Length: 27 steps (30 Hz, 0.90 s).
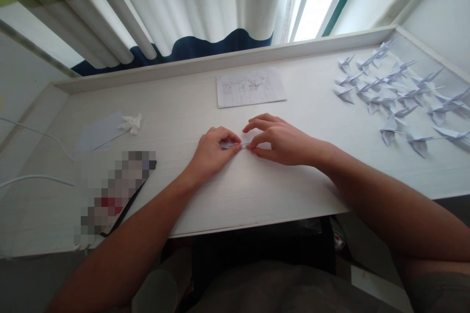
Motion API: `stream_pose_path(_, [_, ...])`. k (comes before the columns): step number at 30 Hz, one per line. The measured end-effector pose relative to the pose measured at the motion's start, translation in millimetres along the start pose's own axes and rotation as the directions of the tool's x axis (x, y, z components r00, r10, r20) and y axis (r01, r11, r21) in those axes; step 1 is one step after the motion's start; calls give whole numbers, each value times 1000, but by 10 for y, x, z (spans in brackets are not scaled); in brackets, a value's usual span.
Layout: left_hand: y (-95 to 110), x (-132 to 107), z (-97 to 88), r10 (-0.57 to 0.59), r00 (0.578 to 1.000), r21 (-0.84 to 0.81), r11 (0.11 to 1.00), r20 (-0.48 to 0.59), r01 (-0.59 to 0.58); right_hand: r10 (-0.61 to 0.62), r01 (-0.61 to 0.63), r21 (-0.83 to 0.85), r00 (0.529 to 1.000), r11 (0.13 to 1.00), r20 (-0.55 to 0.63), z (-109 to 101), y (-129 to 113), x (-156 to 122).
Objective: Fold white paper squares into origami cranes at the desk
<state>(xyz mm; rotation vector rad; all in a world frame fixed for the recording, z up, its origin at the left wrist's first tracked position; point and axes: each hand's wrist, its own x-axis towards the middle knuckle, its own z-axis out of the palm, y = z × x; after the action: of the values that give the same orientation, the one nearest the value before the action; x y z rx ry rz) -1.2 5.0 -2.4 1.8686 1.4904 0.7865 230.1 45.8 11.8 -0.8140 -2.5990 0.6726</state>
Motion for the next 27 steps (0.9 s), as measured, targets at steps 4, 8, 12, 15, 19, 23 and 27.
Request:
stream_pose_path(4, [-35, 16, 7, -39, 999, -15, 999, -8, 39, 118, -97, 143, 982, 985, -145, 112, 26, 93])
stream_pose_path(8, [-68, 31, 7, -44, 999, -27, 999, -8, 44, 214, -174, 230, 963, 957, -163, 238, 112, 177])
stream_pose_path(12, [-59, 38, -3, -44, 999, -34, 998, -5, 44, 233, -201, 260, 967, 945, -101, 249, 154, 171])
stream_pose_path(15, [-50, 43, -9, -57, 998, -33, 998, -4, 57, 243, -215, 277, 968, 936, -68, 222, 148, 159])
stream_pose_path(19, [-58, 35, -31, -61, 998, -44, 997, -1, 61, 264, -237, 285, 962, 929, -63, 207, 130, 169])
stream_pose_path(23, [-53, 21, -91, -54, 998, -82, 995, 32, 56, 269, -242, 295, 961, 924, -54, 194, 112, 179])
stream_pose_path(27, [-38, 21, -137, -46, 997, -101, 993, 54, 52, 275, -245, 295, 959, 924, -65, 187, 100, 178])
